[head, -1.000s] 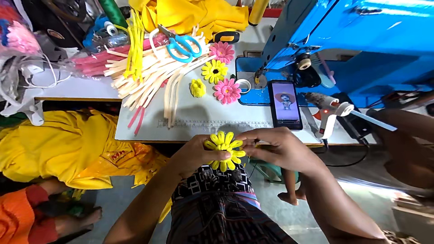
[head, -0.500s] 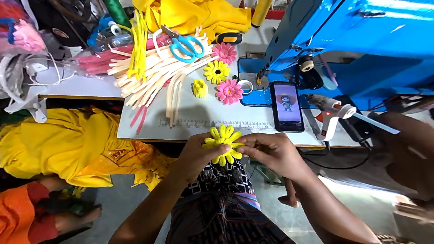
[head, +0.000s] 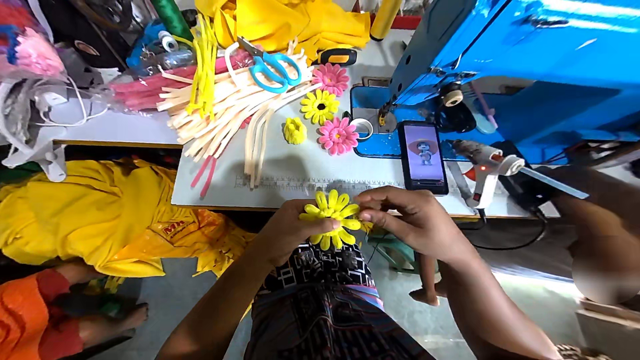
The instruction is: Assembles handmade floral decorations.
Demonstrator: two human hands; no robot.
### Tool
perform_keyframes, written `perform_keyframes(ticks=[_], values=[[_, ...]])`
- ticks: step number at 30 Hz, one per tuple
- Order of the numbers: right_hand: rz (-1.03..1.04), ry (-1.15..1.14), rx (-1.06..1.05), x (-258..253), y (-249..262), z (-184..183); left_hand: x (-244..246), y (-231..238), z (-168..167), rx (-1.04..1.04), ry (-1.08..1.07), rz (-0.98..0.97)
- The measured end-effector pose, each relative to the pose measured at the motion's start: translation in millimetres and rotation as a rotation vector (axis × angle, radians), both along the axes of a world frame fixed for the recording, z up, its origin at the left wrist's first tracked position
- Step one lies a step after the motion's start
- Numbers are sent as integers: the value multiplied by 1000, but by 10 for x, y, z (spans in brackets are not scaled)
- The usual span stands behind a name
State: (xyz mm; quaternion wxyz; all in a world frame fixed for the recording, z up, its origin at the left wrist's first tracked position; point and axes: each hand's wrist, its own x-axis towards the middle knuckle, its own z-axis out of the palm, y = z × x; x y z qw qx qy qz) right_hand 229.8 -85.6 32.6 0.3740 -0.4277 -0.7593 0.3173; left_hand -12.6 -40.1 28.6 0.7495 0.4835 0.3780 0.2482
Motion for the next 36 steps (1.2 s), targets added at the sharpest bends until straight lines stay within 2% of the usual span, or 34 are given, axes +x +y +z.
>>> perform_keyframes(ticks=[4,9,15,17,21,23,27,36], values=[[0,-93,99,-52,9,-41,13,16,-5,-4,-7,1],[-86,-332,346,-136,-8,-48,32,-6,-1,41,25,26],[22,-411,496,-133,-13,-38,42,-16,55,21,22,76],[37,-340,426,-120,-13,-42,48,-19,53,24,17,74],[91,-81,-21,-73,-36,-21,35,-11,45,61,24,46],[139,-8,-141,-53,-42,-2,25,2,23,98,34,11],[164,59,-160,-76,-60,-4,39,5,6,160,80,-37],[72,69,-142,-101,-46,-81,49,21,26,45,23,29]])
